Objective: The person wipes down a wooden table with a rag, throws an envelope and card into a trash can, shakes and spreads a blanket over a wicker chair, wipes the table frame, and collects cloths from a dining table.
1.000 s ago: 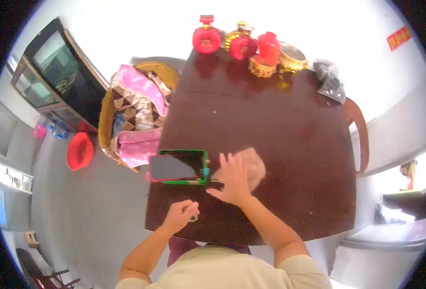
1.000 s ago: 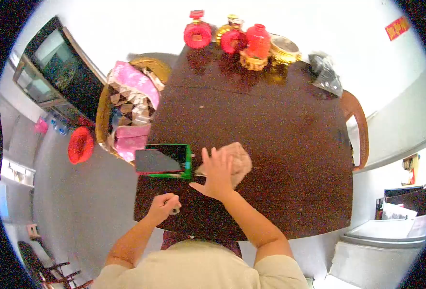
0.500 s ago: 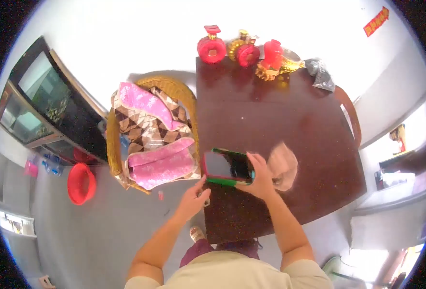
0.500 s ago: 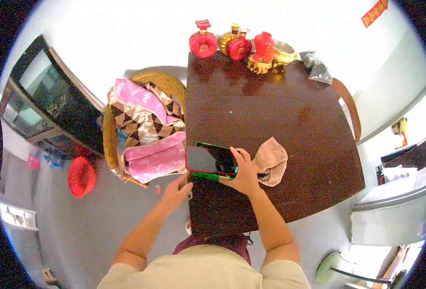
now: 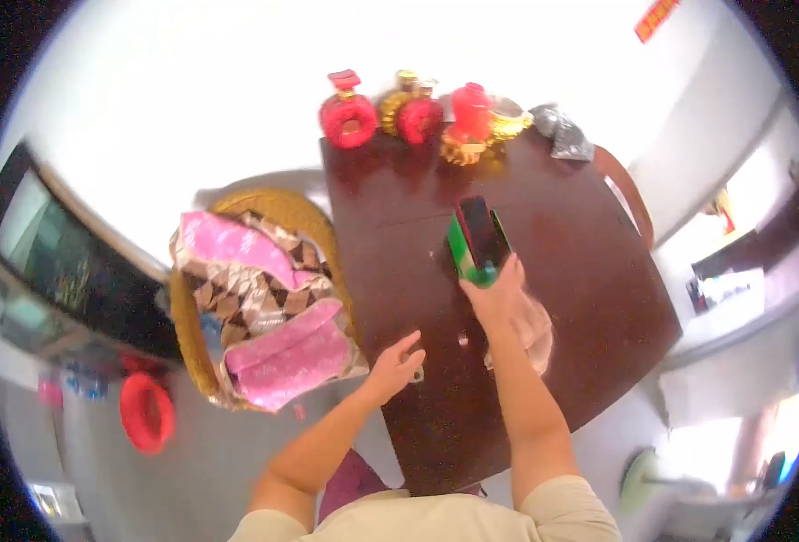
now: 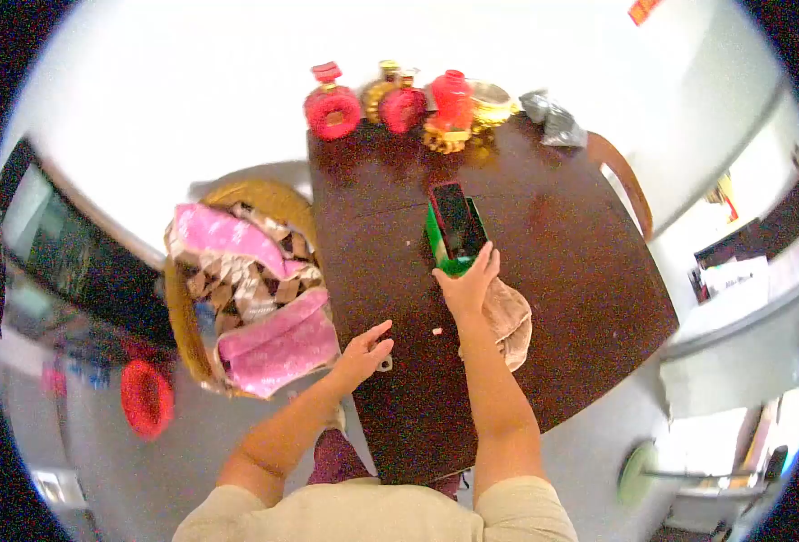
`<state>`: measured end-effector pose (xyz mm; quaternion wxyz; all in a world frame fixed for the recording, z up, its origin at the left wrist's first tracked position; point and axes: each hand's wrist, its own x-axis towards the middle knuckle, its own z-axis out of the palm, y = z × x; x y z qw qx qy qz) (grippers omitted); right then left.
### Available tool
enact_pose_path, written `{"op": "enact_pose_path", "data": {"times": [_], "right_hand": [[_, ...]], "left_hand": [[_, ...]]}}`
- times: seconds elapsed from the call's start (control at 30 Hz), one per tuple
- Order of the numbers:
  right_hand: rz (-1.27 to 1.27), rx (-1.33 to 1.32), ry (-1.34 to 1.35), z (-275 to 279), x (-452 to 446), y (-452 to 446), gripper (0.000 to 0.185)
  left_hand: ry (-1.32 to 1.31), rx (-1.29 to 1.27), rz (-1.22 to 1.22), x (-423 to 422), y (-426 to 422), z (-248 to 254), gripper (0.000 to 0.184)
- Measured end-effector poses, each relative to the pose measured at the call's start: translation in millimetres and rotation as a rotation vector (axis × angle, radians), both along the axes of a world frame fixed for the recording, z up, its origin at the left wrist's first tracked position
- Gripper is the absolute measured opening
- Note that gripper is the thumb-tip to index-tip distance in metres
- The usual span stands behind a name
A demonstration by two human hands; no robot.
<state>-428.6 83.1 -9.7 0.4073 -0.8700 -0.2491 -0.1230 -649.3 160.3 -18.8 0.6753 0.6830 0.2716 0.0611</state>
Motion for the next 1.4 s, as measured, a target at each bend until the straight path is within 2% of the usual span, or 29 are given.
{"op": "enact_pose_path", "data": {"times": [0.1,0.13,0.23,0.3,0.37,0.43,0.5,0.53,0.6,0.7,0.73,0.83,0.87,0.97,1.0,1.1,1.13,1.23,1.3,1.37,1.4], "right_hand": [[0.002,-0.105,-0.075,28.4,-26.7,-10.0,0.099],[-0.116,-0.374,0.129,73.8,-47.8,-16.0,0.096],[-0.449,-0.572,-0.106,53.4,-49.3,-55.8,0.087],[-0.51,-0.608,0.22,29.2,-47.4,-81.4,0.079],[-0.476,-0.646,0.335,-5.4,-47.4,-92.5,0.074],[-0.367,-0.724,0.255,-32.3,-46.6,-90.8,0.071],[-0.284,-0.82,0.232,-43.0,-55.2,-78.6,0.07],[-0.325,-0.515,0.207,7.0,-85.7,-61.0,0.069],[-0.322,-0.481,0.124,4.8,-88.9,-51.5,0.067],[-0.285,-0.473,-0.002,1.2,-96.0,-45.6,0.065],[-0.27,-0.48,-0.043,-2.2,-97.7,-42.5,0.064],[-0.128,-0.375,0.06,-1.2,-105.4,-23.4,0.061],[-0.11,-0.418,0.026,-11.0,-106.5,-16.3,0.062],[-0.108,-0.526,0.03,-4.0,-104.4,18.5,0.064],[-0.116,-0.555,-0.028,-6.9,-100.9,31.7,0.065],[-0.11,-0.528,0.062,-3.9,-81.6,83.9,0.066],[-0.101,-0.526,0.095,0.7,-73.7,103.6,0.066],[-0.085,-0.507,-0.019,-8.2,-32.1,164.9,0.065],[-0.075,-0.504,-0.058,-6.3,0.4,208.1,0.065],[-0.07,-0.485,-0.112,-21.7,37.3,249.1,0.065],[-0.057,-0.475,-0.082,-22.1,53.3,270.0,0.065]], "left_hand": [[-0.018,-0.145,-0.094,17.1,27.3,21.1,0.053],[-0.02,-0.133,-0.127,20.8,37.0,16.7,0.054],[-0.041,-0.06,-0.21,35.7,63.0,-0.1,0.056],[-0.076,0.037,-0.254,50.2,73.8,-2.7,0.057],[-0.068,0.154,-0.304,71.2,75.5,-1.1,0.065],[-0.043,0.211,-0.314,94.6,66.9,12.4,0.068],[-0.013,0.336,-0.325,119.3,57.2,0.0,0.078],[0.013,0.373,-0.296,130.2,51.3,2.5,0.08],[0.063,0.424,-0.255,148.6,45.8,11.7,0.084],[0.073,0.506,-0.22,172.1,49.4,7.0,0.08],[0.121,0.4,-0.217,178.8,52.2,13.5,0.076],[0.108,0.612,-0.26,206.0,72.6,3.6,0.072],[0.162,0.471,-0.33,217.9,82.3,2.7,0.07],[0.166,0.515,-0.441,253.0,111.9,4.4,0.07],[0.112,0.562,-0.402,262.1,121.0,-1.2,0.068],[-0.08,0.565,-0.332,274.8,169.7,-17.8,0.063],[-0.097,0.381,-0.27,264.4,186.7,7.4,0.054],[-0.163,0.359,-0.137,251.4,260.7,20.2,0.041],[-0.171,0.389,-0.039,250.5,320.9,2.1,0.034],[-0.137,0.509,0.056,240.1,366.5,17.4,0.035],[-0.162,0.569,0.083,239.7,393.1,3.6,0.036]]}}
